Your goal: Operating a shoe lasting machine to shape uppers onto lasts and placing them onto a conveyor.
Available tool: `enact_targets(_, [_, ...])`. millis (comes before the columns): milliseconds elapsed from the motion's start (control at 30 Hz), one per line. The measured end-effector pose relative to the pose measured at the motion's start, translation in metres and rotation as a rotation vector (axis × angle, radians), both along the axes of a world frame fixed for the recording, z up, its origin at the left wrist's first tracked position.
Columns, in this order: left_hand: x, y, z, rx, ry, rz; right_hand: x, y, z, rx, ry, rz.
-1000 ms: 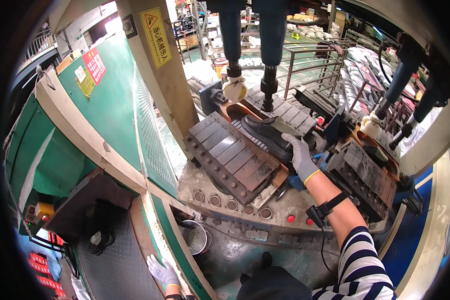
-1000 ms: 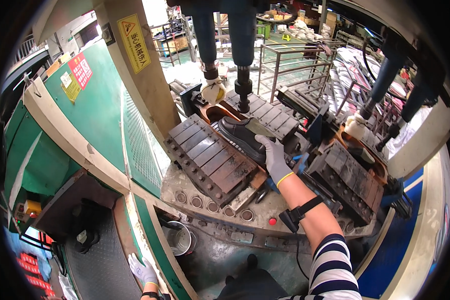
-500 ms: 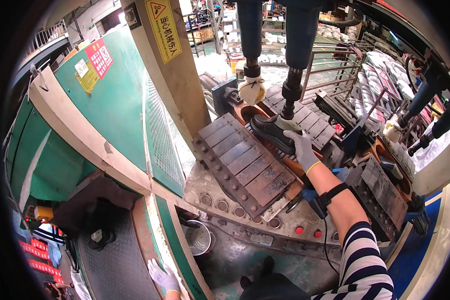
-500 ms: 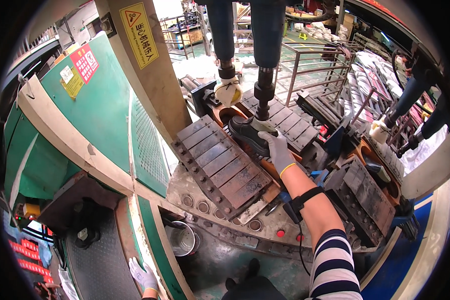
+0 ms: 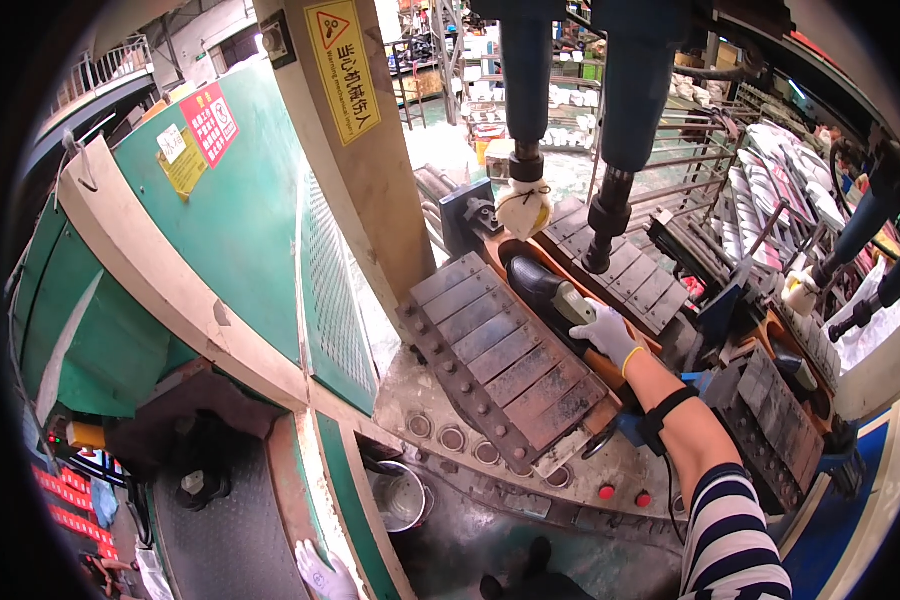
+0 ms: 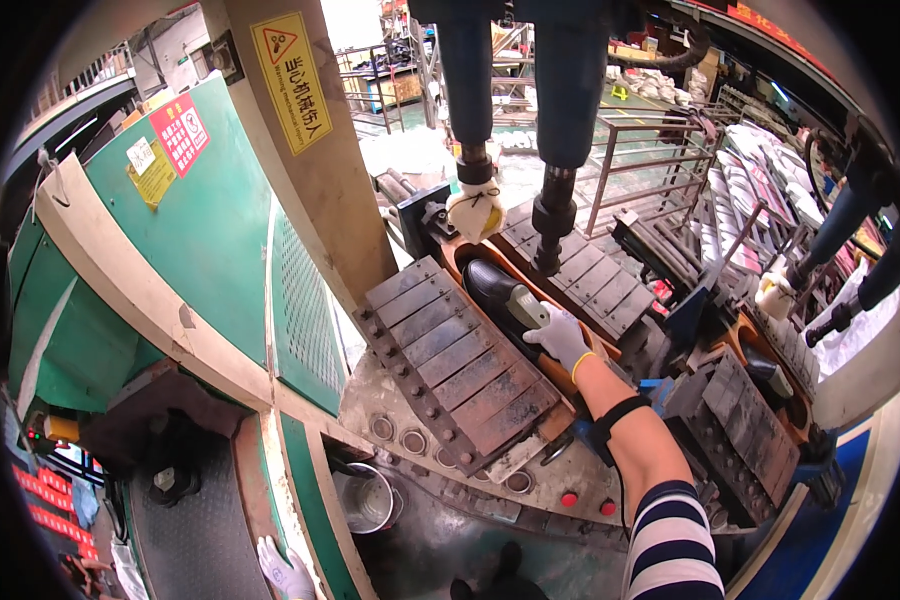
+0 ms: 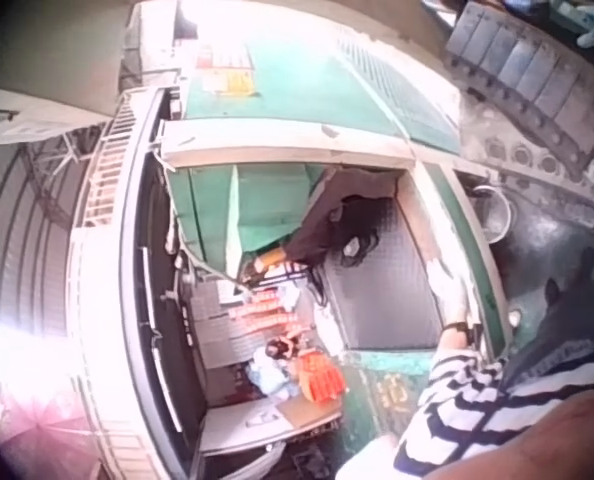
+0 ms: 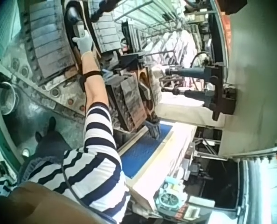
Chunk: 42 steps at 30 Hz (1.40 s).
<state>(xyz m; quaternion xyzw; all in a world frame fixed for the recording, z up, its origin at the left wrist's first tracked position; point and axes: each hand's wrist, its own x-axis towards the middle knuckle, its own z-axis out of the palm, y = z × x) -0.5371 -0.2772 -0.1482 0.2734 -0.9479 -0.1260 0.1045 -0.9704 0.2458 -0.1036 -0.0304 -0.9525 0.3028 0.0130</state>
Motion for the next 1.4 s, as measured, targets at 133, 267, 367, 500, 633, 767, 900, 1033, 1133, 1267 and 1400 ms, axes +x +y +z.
enact_targets(133, [0.0, 0.002, 0.0, 0.031, -0.034, 0.031, -0.008, -0.001, -0.005, -0.056, -0.012, -0.019])
enact_targets(267, [-0.001, 0.002, 0.001, 0.076, -0.011, 0.053, -0.017, -0.006, -0.003, 0.045, 0.09, -0.03])
enact_targets(367, [0.002, -0.004, -0.007, 0.051, -0.066, 0.055, -0.017, -0.009, 0.0, 0.036, 0.054, -0.052])
enact_targets(500, [0.007, -0.012, -0.031, -0.049, -0.042, -0.049, -0.015, -0.008, -0.005, 0.074, 0.076, -0.014])
enact_targets(633, [0.014, -0.018, -0.047, -0.114, -0.103, 0.096, -0.018, -0.006, -0.011, 0.077, 0.09, 0.009])
enact_targets(767, [0.015, -0.024, -0.053, -0.137, -0.065, 0.08, 0.001, -0.013, 0.005, 0.141, 0.06, -0.026])
enact_targets(900, [0.019, -0.031, -0.058, -0.181, -0.041, 0.026, 0.092, -0.022, 0.042, -0.123, 0.527, -0.051])
enact_targets(1033, [0.021, -0.04, -0.069, -0.238, 0.023, -0.05, 0.259, -0.043, 0.043, -0.596, 0.36, 0.201])
enact_targets(1133, [0.019, -0.045, -0.077, -0.236, -0.065, -0.019, 0.374, -0.063, 0.011, -0.32, -0.142, 0.278])
enact_targets(1267, [0.018, -0.049, -0.081, -0.305, -0.046, -0.016, 0.503, -0.061, -0.04, -0.056, -0.57, 0.299])
enact_targets(1400, [0.022, -0.047, -0.078, -0.267, -0.057, -0.015, 0.592, -0.022, -0.09, 0.044, -0.607, 0.217])
